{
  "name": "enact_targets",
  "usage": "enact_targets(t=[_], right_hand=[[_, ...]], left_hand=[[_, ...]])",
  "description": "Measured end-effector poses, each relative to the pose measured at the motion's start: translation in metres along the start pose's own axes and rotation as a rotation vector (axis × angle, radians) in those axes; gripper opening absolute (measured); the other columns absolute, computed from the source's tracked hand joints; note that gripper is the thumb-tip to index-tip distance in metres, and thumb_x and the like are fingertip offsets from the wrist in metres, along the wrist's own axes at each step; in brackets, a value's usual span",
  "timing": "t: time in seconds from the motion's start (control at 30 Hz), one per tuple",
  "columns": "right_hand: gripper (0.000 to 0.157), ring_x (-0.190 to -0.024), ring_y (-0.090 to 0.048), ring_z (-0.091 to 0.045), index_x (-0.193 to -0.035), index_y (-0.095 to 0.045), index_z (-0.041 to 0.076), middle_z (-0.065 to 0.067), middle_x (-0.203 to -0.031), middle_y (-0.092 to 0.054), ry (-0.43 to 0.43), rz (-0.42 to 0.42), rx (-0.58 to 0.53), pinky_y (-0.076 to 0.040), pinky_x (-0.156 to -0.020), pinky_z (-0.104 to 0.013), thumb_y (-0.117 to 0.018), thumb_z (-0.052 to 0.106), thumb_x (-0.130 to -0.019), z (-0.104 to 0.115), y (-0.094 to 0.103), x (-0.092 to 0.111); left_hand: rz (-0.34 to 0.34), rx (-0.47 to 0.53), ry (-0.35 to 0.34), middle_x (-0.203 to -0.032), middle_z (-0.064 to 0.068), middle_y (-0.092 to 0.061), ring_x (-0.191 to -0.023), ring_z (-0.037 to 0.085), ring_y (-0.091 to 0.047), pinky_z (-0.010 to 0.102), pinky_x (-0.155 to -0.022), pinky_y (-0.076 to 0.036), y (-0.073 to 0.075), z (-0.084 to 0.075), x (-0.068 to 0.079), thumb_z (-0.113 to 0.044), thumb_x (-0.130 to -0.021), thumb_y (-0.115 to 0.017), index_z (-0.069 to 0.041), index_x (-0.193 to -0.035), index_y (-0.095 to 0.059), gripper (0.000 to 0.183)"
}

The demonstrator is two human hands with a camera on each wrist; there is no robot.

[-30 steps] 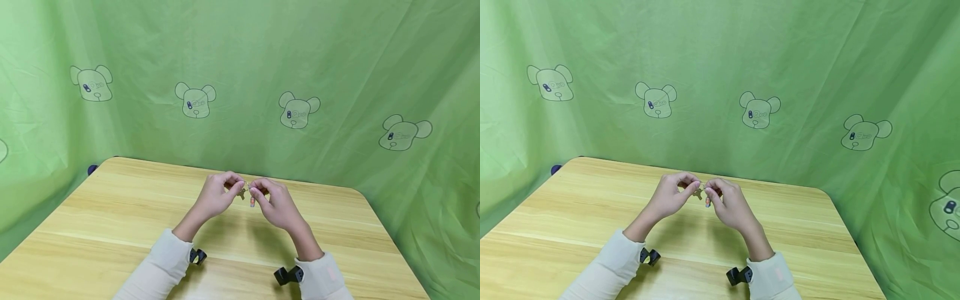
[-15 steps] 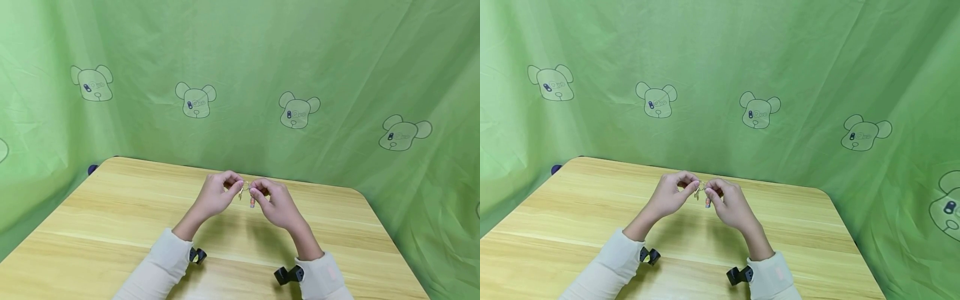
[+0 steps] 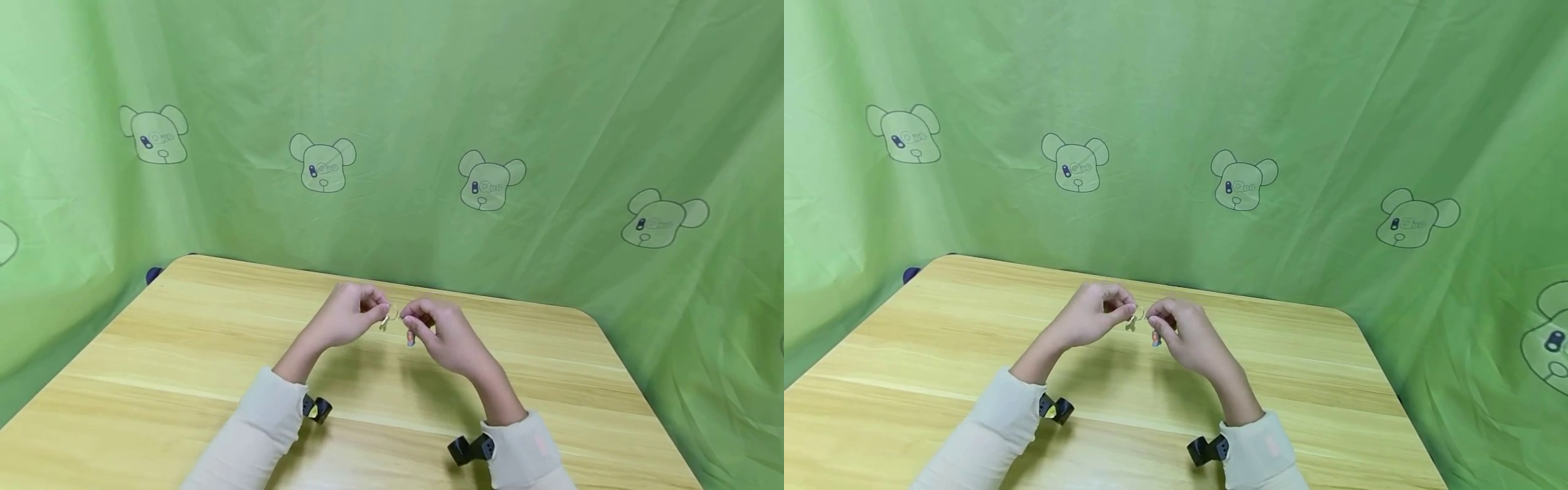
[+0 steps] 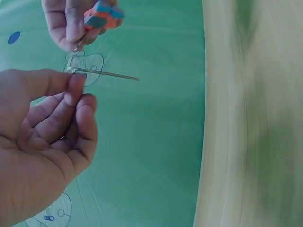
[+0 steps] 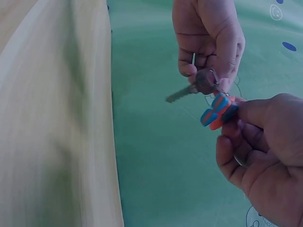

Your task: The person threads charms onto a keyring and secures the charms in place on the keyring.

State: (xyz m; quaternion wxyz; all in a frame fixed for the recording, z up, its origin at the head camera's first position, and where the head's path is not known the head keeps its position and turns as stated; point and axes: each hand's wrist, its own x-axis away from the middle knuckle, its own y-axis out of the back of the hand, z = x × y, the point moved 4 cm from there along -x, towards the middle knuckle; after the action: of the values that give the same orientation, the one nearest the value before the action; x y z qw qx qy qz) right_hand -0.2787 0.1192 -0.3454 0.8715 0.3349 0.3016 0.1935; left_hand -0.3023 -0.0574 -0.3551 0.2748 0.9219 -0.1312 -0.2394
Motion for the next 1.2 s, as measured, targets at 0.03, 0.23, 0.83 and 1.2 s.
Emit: enact_targets(t=[0.03,0.23,0.83,1.2], right_hand=[[0.007,-0.063,-0.058,-0.007,-0.097,-0.063,0.013,0.003,-0.074,-0.062,-0.025,0.025,0.002,-0.049,-0.058,-0.026,-0.057,0.01,-0.095,-0.001,-0.002,0.0],[0.007,-0.063,-0.06,-0.016,-0.096,-0.064,0.01,0.002,-0.069,-0.062,-0.16,0.187,0.016,-0.048,-0.054,-0.025,-0.057,0.01,-0.095,-0.016,-0.019,0.002],[0.01,-0.056,-0.058,-0.013,-0.082,-0.064,0.006,-0.001,-0.064,-0.063,-0.229,0.505,0.059,-0.042,-0.051,-0.022,-0.06,0.004,-0.091,-0.044,-0.048,0.016],[0.01,-0.058,-0.055,-0.01,-0.079,-0.065,0.008,-0.002,-0.067,-0.064,-0.248,0.526,0.069,-0.046,-0.055,-0.024,-0.065,0.004,-0.088,-0.05,-0.048,0.018]], left_hand=[[0.019,-0.006,0.008,-0.073,-0.006,-0.064,-0.065,0.01,-0.059,0.026,-0.058,-0.051,-0.001,0.002,0.0,-0.017,-0.092,-0.063,-0.009,-0.09,-0.069,0.01],[0.149,-0.025,0.073,-0.072,0.001,-0.066,-0.059,0.011,-0.056,0.027,-0.053,-0.048,-0.01,0.017,0.002,-0.011,-0.089,-0.063,-0.008,-0.085,-0.069,0.008],[0.365,-0.118,0.196,-0.066,-0.005,-0.064,-0.056,0.01,-0.054,0.023,-0.054,-0.047,-0.051,0.041,0.011,0.001,-0.078,-0.065,-0.012,-0.074,-0.07,0.015],[0.384,-0.211,0.212,-0.064,-0.005,-0.063,-0.054,0.009,-0.053,0.022,-0.051,-0.044,-0.063,0.041,0.013,0.001,-0.08,-0.065,-0.013,-0.071,-0.07,0.017]])
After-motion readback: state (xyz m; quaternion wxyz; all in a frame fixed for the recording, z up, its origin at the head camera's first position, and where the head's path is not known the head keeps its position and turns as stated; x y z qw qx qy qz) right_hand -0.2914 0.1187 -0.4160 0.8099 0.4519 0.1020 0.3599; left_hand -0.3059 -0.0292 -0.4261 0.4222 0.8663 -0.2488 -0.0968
